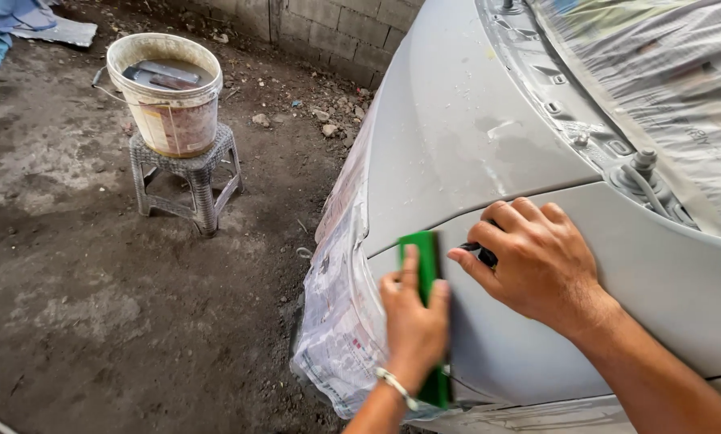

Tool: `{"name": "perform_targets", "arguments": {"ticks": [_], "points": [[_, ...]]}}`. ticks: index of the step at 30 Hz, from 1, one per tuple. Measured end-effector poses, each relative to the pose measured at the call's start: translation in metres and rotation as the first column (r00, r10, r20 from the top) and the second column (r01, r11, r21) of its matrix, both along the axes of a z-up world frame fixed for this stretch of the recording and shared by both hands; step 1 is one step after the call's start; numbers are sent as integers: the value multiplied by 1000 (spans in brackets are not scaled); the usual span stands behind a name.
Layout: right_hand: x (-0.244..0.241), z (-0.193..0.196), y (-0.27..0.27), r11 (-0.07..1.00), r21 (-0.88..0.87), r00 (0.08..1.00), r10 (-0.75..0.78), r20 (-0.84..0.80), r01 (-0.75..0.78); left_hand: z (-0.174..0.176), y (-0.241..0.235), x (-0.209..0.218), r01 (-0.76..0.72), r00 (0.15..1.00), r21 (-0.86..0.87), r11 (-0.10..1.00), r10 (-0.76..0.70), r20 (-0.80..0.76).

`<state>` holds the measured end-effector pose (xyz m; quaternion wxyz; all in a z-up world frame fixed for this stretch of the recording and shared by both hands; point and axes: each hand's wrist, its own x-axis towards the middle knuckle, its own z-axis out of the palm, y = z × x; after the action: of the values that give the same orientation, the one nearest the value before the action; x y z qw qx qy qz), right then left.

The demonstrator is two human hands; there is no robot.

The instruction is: The person sands the front bumper and fender of a white car using a green sanding block and a yellow cloth. They repeatedly wipe the surface with the cloth and sand along the panel gaps and edges, occasionally dipping the tools into a bucket of water.

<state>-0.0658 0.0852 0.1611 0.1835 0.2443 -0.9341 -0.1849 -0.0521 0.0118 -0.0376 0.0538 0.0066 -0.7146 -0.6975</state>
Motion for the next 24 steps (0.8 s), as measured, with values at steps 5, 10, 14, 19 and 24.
{"name": "perform_targets", "arguments": {"ticks": [5,10,14,19,24], "points": [[3,1,2,996,-83,1000,11,-21,-12,-19,-5,2,-5,999,-116,993,10,46],[4,-4,3,991,-131,1000,10,-2,-11,40,-12,13,74,995,-55,996,-70,68],[-1,0,6,982,-180,995,46,-89,-62,8,-15,0,70,989,-114,991,-54,135],[4,-5,6,973,-221,997,54,-59,-66,40,-7,11,44,999,-85,995,-45,-5],[7,-5,13,979,-190,995,59,-83,-74,0,-8,-8,18,974,-179,984,23,223]]}}
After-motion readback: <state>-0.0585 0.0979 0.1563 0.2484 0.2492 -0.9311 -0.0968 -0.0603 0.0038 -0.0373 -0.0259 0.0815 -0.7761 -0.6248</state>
